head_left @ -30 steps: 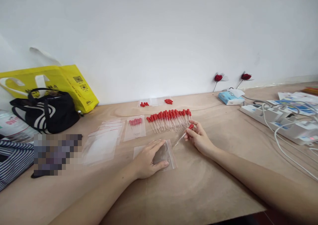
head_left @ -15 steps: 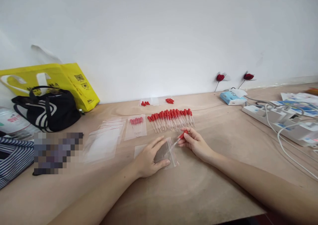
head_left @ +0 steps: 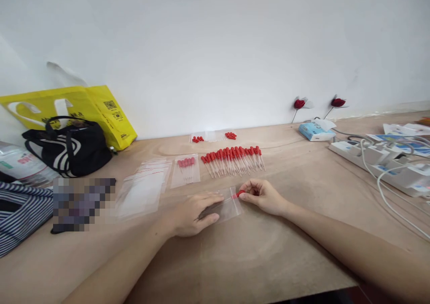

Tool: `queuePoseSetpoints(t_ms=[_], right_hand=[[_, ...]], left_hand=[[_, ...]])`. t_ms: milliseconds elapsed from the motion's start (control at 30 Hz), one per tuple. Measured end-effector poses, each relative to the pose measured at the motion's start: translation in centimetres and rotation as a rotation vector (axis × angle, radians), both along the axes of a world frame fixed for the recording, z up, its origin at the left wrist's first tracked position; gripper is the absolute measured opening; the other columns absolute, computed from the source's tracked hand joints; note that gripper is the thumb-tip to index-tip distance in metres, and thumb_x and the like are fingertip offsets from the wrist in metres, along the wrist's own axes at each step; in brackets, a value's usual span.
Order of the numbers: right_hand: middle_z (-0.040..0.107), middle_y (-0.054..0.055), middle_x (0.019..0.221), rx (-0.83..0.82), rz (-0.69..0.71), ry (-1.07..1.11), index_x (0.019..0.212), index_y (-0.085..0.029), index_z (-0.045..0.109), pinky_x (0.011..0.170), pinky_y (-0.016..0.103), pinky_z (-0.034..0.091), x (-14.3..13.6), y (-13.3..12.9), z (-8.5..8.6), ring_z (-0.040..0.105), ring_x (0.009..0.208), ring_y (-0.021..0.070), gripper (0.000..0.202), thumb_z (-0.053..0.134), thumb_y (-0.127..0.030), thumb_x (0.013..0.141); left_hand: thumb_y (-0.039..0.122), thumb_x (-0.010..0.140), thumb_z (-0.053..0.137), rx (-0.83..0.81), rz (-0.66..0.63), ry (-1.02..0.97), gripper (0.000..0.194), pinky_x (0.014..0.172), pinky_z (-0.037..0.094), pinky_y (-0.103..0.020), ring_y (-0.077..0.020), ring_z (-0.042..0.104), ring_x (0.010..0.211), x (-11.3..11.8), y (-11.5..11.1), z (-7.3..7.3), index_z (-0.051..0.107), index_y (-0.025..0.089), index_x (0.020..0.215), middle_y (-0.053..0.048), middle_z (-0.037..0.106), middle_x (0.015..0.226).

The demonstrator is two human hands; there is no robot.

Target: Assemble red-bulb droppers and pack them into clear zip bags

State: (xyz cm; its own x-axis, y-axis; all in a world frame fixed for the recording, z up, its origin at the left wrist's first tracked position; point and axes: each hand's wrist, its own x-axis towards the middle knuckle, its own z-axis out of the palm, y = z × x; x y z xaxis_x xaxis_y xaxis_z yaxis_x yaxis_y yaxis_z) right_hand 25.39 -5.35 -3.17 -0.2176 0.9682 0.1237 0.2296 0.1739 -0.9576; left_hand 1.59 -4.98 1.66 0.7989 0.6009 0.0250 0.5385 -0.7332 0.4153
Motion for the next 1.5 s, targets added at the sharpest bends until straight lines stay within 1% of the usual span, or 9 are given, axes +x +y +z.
queuePoseSetpoints(t_ms=[233, 567, 667, 767, 867, 1067, 1200, 1367, 1500], right_hand=[[0.051, -0.003, 0.056, -0.027, 0.134, -0.025, 0.081, -0.019, 0.066, 0.048, 0.021, 0.030, 0.2, -0.1, 0.2, 0.039, 0.049, 0.0074, 0.024, 0.061, -0.039, 0.069], [0.060, 0.001, 0.071, 0.125, 0.252, -0.147, 0.075, -0.020, 0.069, 0.059, 0.023, 0.042, 0.3, 0.5, 0.8, 0.053, 0.064, 0.0115, 0.018, 0.057, -0.034, 0.073], [0.063, 0.002, 0.069, 0.088, -0.005, -0.186, 0.070, -0.016, 0.065, 0.060, 0.023, 0.043, 2.2, 3.3, 0.9, 0.055, 0.064, 0.0124, 0.016, 0.055, -0.029, 0.072], [0.064, 0.003, 0.070, 0.002, -0.528, -0.361, 0.075, -0.014, 0.063, 0.059, 0.021, 0.042, 4.6, 7.3, 1.1, 0.057, 0.064, 0.0119, 0.014, 0.054, -0.024, 0.071], [0.064, 0.009, 0.083, -0.038, -0.695, -0.419, 0.085, -0.012, 0.062, 0.064, 0.023, 0.042, 6.2, 11.0, 1.4, 0.058, 0.075, 0.0159, 0.022, 0.056, -0.025, 0.070], [0.065, 0.013, 0.074, -0.133, -0.780, -0.444, 0.071, -0.012, 0.064, 0.064, 0.027, 0.041, 6.4, 14.7, 1.0, 0.059, 0.077, 0.0231, 0.020, 0.061, -0.030, 0.063], [0.064, 0.012, 0.068, -0.168, -0.815, -0.374, 0.065, -0.013, 0.063, 0.059, 0.027, 0.040, 6.4, 15.1, 0.7, 0.059, 0.071, 0.0229, 0.015, 0.062, -0.027, 0.060], [0.063, 0.007, 0.070, -0.100, -0.838, -0.180, 0.069, -0.014, 0.060, 0.056, 0.023, 0.040, 7.2, 13.8, 2.3, 0.056, 0.064, 0.0147, 0.018, 0.053, -0.031, 0.068], [0.061, 0.001, 0.067, -0.010, -0.785, 0.032, 0.083, -0.017, 0.052, 0.049, 0.020, 0.039, 7.3, 10.2, 3.1, 0.049, 0.049, 0.0074, 0.020, 0.047, -0.034, 0.073]], left_hand=[[0.030, 0.082, 0.045, 0.005, 0.020, -0.029, 0.042, 0.099, 0.032, -0.042, -0.0232, 0.035, 0.121, -0.3, -0.2, -1.1, 0.041, 0.025, 0.124, -0.007, 0.035, 0.134], [0.031, 0.080, 0.049, 0.072, 0.022, -0.128, 0.039, 0.087, 0.042, -0.036, -0.0204, 0.051, 0.100, 1.0, 0.1, -1.8, 0.048, 0.022, 0.118, -0.007, 0.050, 0.109], [0.031, 0.085, 0.042, 0.050, 0.039, -0.123, 0.034, 0.090, 0.041, -0.037, -0.0206, 0.050, 0.105, 0.7, 0.0, -1.3, 0.048, 0.023, 0.118, -0.005, 0.054, 0.113], [0.030, 0.085, 0.041, 0.018, 0.013, -0.092, 0.036, 0.097, 0.035, -0.040, -0.0206, 0.045, 0.113, 0.3, 0.0, -0.8, 0.045, 0.025, 0.120, -0.003, 0.052, 0.121], [0.029, 0.080, 0.048, -0.009, -0.027, -0.047, 0.046, 0.102, 0.027, -0.045, -0.0216, 0.039, 0.119, 0.0, 0.0, -0.7, 0.039, 0.025, 0.125, -0.004, 0.048, 0.127], [0.030, 0.081, 0.048, -0.008, -0.050, -0.039, 0.051, 0.105, 0.020, -0.045, -0.0207, 0.035, 0.123, -0.3, 0.3, -1.4, 0.032, 0.023, 0.129, -0.005, 0.042, 0.131], [0.028, 0.079, 0.049, 0.003, -0.057, -0.082, 0.050, 0.099, 0.032, -0.040, -0.0215, 0.039, 0.118, -0.4, 0.3, -1.5, 0.036, 0.023, 0.126, -0.006, 0.041, 0.129], [0.034, 0.079, 0.050, -0.002, -0.001, -0.068, 0.051, 0.096, 0.036, -0.042, -0.0242, 0.041, 0.116, -0.5, 0.1, -1.5, 0.034, 0.023, 0.127, -0.008, 0.044, 0.126], [0.039, 0.082, 0.045, -0.024, 0.028, -0.009, 0.051, 0.098, 0.031, -0.045, -0.0262, 0.034, 0.121, -0.7, 0.0, -1.1, 0.033, 0.024, 0.128, -0.007, 0.042, 0.130]])
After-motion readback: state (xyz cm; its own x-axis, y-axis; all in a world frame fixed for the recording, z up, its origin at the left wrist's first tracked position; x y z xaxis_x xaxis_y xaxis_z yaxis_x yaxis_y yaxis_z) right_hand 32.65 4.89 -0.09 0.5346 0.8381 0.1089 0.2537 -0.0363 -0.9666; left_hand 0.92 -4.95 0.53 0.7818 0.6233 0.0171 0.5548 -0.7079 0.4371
